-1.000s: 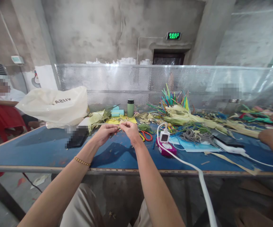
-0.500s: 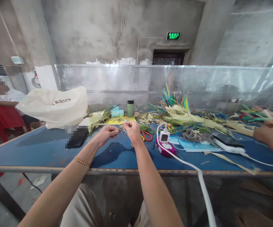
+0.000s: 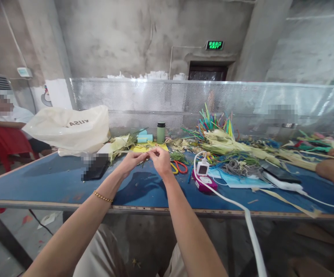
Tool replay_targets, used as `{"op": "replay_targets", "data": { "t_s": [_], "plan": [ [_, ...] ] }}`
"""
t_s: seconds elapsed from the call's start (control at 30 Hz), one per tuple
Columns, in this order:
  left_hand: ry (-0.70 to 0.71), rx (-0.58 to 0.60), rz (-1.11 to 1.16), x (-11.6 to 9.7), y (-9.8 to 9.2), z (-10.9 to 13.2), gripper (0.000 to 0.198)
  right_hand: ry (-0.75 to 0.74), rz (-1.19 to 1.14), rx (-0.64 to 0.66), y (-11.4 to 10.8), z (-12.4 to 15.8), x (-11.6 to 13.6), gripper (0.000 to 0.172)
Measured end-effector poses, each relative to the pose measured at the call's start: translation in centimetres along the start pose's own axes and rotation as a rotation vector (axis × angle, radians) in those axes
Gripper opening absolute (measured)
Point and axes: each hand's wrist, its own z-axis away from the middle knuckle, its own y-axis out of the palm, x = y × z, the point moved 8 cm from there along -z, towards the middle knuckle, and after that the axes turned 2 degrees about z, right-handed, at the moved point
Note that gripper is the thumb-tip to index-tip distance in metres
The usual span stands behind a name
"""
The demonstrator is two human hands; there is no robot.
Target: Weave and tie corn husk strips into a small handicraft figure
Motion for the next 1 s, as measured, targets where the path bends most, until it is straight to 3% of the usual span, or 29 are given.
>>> {"op": "replay_targets", "data": {
  "t_s": [0.13,0.3,0.4,0.47,0.6,0.67,0.83,1.0],
  "plan": [
    [0.011,0.075,0.081,-1.0,0.4,0.0,0.036,-0.007,0.011,0.112,1.4,-0.7,0.9,0.019],
    [-0.083,0.106,0.081,-1.8,-1.0,-0.2,0.026,-0.119,0.094,0.151,1.6,-2.1,3.5,0.025],
    [-0.053,0.064,0.027,-3.5,-3.0,-0.6,0.019,-0.136,0.069,0.143,1.7,-3.2,4.4,0.026],
    [0.017,-0.036,0.074,-5.5,-5.4,-0.9,0.015,-0.117,0.013,0.122,1.5,-4.0,4.2,0.027],
    [0.123,-0.163,0.308,-8.9,-10.0,-1.1,0.016,-0.063,0.032,0.108,1.1,-5.4,2.2,0.023],
    [0.133,-0.162,0.378,-9.7,-11.0,-1.2,0.015,-0.017,0.063,0.113,1.0,-5.9,0.6,0.019],
    [0.098,-0.095,0.478,-8.6,-9.6,-1.6,0.011,0.071,0.151,0.12,1.2,-7.0,-2.4,0.015],
    [0.023,-0.092,0.607,-6.1,-7.1,-2.9,0.009,0.033,0.207,-0.011,-0.7,-8.9,-2.8,0.017]
  ]
}}
